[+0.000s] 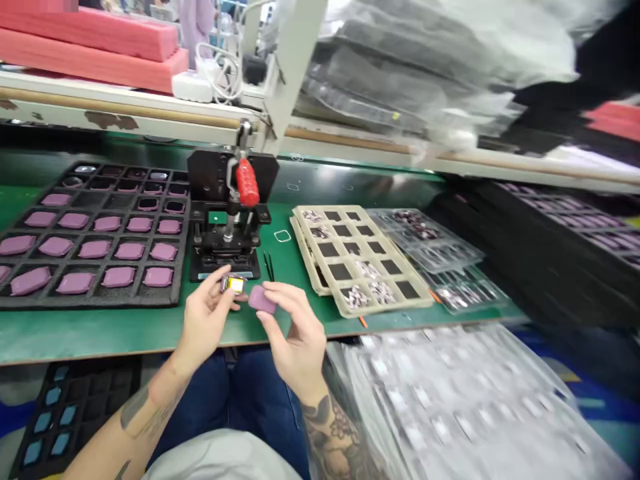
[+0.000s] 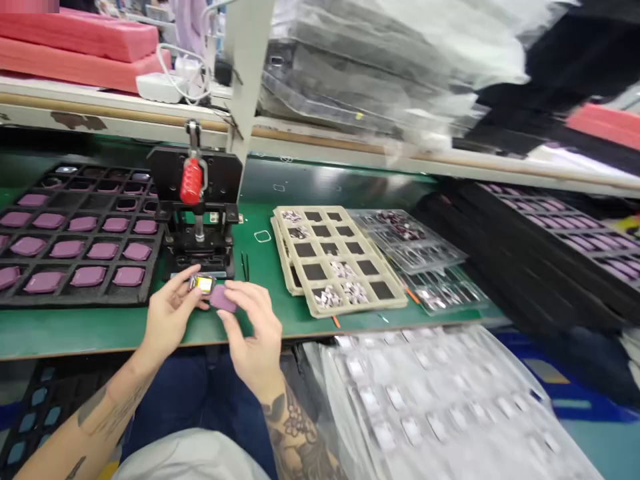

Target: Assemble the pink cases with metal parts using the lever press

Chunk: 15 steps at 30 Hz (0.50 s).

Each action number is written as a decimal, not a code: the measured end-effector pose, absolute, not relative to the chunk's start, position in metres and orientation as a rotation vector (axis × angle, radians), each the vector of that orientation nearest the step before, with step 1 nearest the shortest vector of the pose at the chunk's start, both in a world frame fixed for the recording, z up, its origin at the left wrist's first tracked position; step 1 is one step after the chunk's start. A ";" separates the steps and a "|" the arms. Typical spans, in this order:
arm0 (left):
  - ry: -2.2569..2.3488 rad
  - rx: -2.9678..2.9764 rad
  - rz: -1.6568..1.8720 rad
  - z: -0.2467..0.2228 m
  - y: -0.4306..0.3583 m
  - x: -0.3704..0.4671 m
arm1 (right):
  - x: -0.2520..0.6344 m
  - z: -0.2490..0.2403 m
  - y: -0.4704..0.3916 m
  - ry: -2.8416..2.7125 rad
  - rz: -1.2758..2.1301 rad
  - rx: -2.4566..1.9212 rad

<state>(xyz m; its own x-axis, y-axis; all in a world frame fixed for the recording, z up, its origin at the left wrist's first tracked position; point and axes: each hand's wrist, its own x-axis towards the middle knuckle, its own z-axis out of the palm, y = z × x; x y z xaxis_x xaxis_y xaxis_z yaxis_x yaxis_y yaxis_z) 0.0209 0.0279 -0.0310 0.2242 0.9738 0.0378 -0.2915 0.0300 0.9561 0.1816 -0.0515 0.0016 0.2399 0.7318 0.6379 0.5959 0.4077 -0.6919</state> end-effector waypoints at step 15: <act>0.743 1.062 1.116 -0.020 0.019 0.019 | 0.176 -0.019 -0.012 -1.294 0.683 -1.270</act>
